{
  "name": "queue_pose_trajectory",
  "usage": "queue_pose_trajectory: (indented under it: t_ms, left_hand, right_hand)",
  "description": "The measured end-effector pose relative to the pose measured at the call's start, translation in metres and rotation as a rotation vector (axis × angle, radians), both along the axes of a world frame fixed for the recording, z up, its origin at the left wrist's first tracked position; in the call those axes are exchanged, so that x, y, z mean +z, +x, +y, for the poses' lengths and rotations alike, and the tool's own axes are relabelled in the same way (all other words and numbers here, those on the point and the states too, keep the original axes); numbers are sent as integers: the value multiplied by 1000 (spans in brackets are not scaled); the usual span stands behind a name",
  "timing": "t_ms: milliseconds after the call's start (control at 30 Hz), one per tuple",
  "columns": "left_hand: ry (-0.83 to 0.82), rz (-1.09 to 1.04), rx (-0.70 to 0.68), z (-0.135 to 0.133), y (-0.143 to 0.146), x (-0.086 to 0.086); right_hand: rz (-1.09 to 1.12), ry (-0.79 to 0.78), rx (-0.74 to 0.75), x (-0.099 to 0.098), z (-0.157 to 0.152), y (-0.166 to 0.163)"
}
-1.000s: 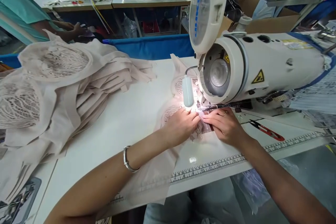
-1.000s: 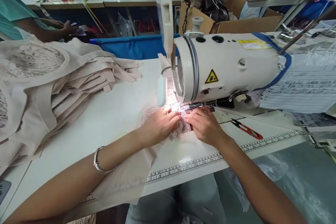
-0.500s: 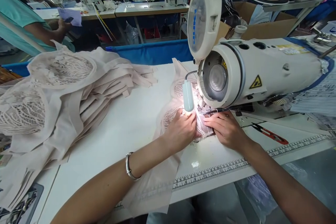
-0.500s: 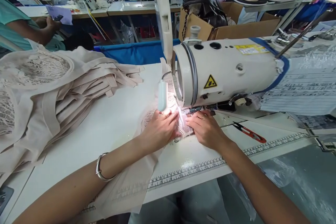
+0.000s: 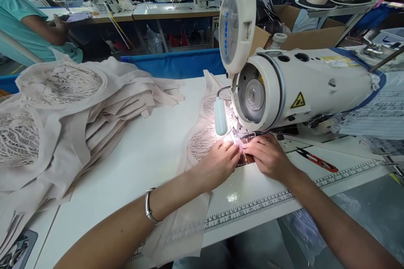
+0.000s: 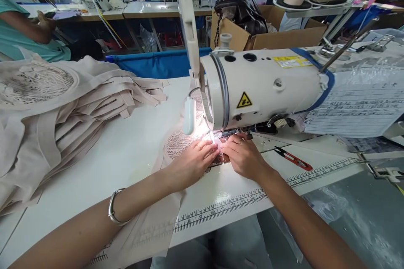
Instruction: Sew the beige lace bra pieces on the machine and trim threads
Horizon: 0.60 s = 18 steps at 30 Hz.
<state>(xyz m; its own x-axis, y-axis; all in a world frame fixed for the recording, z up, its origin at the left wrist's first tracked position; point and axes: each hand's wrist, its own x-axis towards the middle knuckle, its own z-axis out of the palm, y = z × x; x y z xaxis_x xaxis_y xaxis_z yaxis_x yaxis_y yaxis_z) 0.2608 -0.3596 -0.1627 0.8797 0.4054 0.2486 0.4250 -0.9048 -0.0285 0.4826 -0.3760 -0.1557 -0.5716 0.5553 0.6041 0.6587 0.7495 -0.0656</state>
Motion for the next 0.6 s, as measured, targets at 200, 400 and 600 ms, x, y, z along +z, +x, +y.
queue_pose_trajectory:
  t_ms: [200, 400, 600]
  left_hand:
    - [-59, -90, 48, 7, -3, 3]
    - [-137, -58, 57, 17, -9, 8]
    - [-204, -63, 90, 27, -12, 9]
  right_hand:
    - [-1, 3, -12, 1, 0, 1]
    - [-36, -13, -22, -2, 3, 4]
    - [-46, -60, -31, -8, 5, 7]
